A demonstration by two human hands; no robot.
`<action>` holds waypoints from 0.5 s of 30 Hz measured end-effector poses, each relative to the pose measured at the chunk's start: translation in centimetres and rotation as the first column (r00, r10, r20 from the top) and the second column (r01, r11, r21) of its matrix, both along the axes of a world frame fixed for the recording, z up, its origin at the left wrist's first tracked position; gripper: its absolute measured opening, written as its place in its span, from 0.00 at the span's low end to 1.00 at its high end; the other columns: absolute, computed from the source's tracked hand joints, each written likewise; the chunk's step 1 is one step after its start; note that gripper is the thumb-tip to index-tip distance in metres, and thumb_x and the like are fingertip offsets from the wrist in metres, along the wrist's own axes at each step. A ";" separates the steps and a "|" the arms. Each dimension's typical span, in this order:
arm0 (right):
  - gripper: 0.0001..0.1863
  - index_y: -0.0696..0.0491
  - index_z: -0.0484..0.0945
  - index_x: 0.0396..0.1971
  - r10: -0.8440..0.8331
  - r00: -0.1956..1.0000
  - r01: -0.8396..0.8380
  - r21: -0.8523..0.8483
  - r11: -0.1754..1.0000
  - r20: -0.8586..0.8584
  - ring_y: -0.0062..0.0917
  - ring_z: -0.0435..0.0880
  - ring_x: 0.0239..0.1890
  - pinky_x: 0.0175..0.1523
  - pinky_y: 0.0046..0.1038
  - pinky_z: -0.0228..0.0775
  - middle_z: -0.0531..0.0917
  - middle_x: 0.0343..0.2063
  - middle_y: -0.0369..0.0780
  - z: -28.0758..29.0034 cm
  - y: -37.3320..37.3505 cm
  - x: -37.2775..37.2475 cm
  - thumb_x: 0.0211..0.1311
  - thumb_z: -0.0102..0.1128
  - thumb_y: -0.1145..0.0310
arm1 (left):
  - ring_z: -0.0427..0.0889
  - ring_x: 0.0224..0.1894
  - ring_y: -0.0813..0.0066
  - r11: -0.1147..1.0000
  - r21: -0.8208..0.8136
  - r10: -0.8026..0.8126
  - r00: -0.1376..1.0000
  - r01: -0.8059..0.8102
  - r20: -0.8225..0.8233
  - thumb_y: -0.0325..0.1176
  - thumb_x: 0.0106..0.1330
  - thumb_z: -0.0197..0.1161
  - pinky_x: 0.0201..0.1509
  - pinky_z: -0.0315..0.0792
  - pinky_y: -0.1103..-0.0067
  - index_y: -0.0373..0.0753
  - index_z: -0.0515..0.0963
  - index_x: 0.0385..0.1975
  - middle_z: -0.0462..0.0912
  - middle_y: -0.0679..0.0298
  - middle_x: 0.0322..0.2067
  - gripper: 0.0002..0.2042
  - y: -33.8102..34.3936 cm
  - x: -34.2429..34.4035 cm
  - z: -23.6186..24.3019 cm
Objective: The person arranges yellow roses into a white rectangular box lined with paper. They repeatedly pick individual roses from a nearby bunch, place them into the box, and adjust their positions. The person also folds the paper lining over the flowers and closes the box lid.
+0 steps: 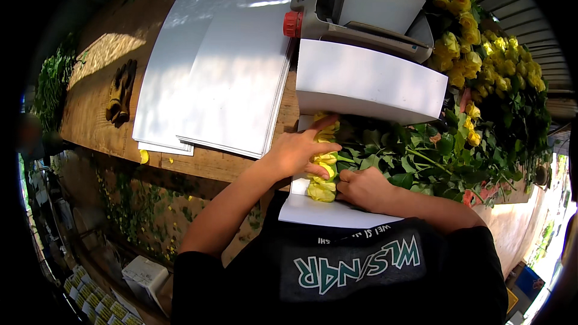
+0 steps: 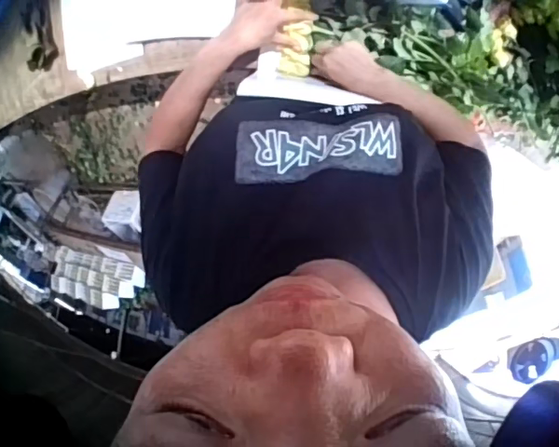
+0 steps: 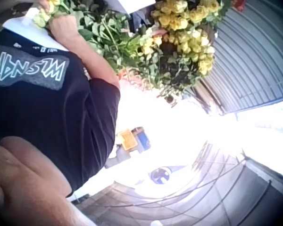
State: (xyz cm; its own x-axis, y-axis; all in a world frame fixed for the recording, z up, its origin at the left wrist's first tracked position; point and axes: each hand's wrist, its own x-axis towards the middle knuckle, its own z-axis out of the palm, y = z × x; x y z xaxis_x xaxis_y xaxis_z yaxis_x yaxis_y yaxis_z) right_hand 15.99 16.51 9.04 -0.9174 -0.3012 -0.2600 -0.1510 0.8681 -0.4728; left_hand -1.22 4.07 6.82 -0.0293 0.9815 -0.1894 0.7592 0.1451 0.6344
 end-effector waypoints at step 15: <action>0.16 0.51 0.79 0.17 -0.098 0.995 0.097 0.035 0.995 0.036 0.30 0.78 0.19 0.23 0.31 0.70 0.77 0.19 0.37 0.1 -0.1 -0.2 0.46 0.58 0.52 | 0.74 0.43 0.58 0.993 0.114 -0.008 0.999 0.013 -0.041 0.53 0.49 0.60 0.43 0.71 0.69 0.54 0.67 0.53 0.56 0.56 0.59 0.29 -1.0 0.5 0.1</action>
